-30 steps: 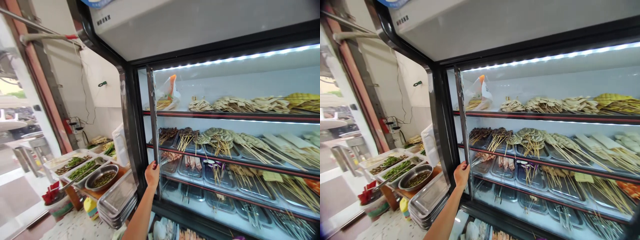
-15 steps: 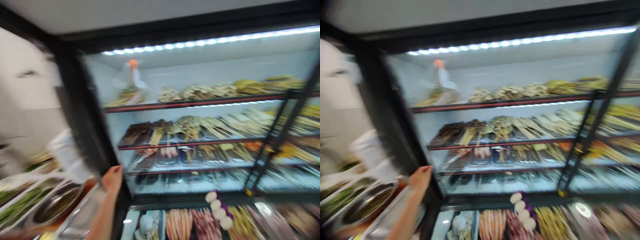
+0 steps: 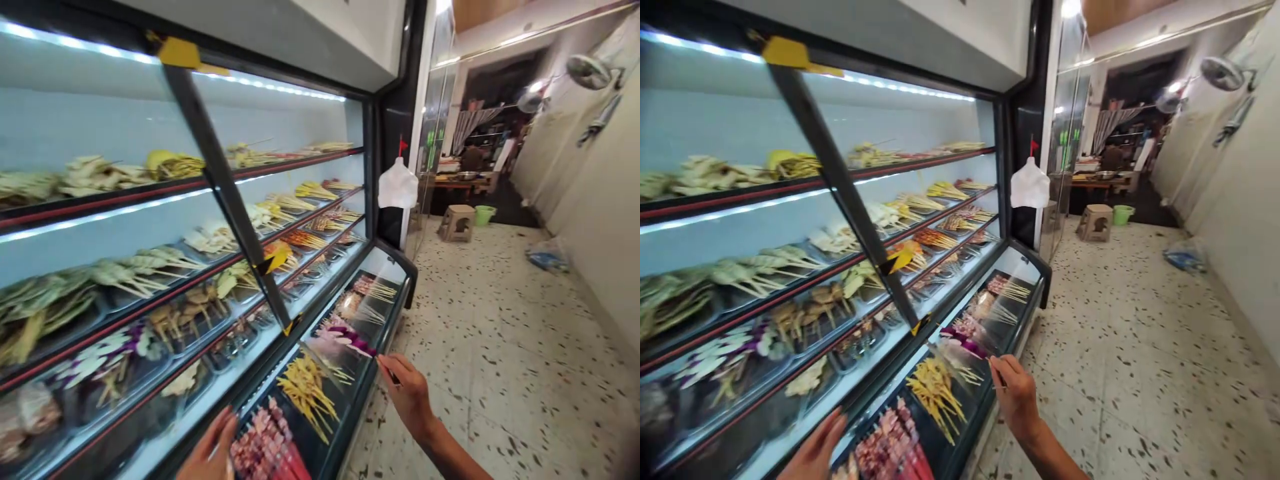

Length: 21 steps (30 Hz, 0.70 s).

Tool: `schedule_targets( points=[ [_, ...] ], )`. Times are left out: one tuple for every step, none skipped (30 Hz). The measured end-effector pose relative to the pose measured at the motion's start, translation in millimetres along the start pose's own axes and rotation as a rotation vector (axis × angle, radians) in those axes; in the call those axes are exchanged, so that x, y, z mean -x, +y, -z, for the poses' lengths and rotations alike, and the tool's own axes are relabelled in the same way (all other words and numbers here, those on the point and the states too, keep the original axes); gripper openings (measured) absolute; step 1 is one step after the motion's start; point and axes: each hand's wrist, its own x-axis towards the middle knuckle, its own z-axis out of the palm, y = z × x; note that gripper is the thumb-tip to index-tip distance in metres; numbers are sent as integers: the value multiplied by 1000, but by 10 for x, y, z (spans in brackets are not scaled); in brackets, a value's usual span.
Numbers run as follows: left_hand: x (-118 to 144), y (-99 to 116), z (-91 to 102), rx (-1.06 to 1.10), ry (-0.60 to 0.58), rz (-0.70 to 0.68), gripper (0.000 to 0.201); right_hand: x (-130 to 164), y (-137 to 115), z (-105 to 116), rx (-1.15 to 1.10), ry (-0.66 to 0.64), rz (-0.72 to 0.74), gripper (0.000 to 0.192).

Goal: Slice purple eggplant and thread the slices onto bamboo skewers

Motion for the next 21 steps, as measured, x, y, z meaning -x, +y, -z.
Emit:
schedule_targets(
  points=[
    [144,321,-283,80,-113,-61,33,-43,203,182,4,-14,4,17],
    [284,686,-579,172,-235,-139,41,-93,402,366,8,-34,11,18],
    [415,1079,-873,270,-350,-220,50,-148,597,549,12,-53,17,18],
    [536,1478,-1155,361,-442,-289,55,-205,783,732,15,-68,21,19],
    [648,1863,-1417,426,-503,-347,56,-265,960,912,16,-74,23,19],
    [751,2218,-1656,497,-565,-373,53,-323,1129,1089,15,-74,21,19],
    [848,2532,-1874,539,-628,-391,47,-380,1290,1258,11,-70,11,19],
    [938,2800,-2076,570,-679,-405,40,-433,1447,1417,7,-64,-3,19],
    [1019,3025,-2269,594,-714,-415,32,-482,1602,1562,5,-54,-23,19],
    [1092,3215,-2460,610,-736,-428,26,-529,1758,1690,2,-43,-45,18],
    [1154,3378,-2652,625,-748,-443,21,-573,1921,1799,1,-30,-73,18],
    [1206,3525,-2849,640,-755,-461,18,-618,2091,1887,-3,-16,-103,17],
    [1245,3664,-3051,652,-769,-483,16,-666,2272,1955,-7,-2,-134,16],
    [1270,3801,-3258,660,-792,-509,16,-720,2464,2004,-10,11,-163,15],
    [1278,3939,-3471,671,-812,-533,15,-782,2668,2037,-10,20,-191,14],
    [1267,4079,-3690,686,-824,-549,15,-854,2885,2055,-4,28,-212,13],
    [1235,4221,-3916,698,-823,-551,15,-939,3113,2063,12,34,-226,13],
    [1183,4365,-4149,707,-812,-536,15,-1037,3353,2065,36,37,-231,13],
    [1113,4512,-4391,715,-800,-501,17,-1148,3602,2065,67,38,-232,12],
    [1030,4664,-4643,725,-797,-451,20,-1271,3859,2068,101,38,-225,13],
    [939,4825,-4902,740,-818,-392,23,-1407,4119,2076,137,38,-211,13]
  ],
)
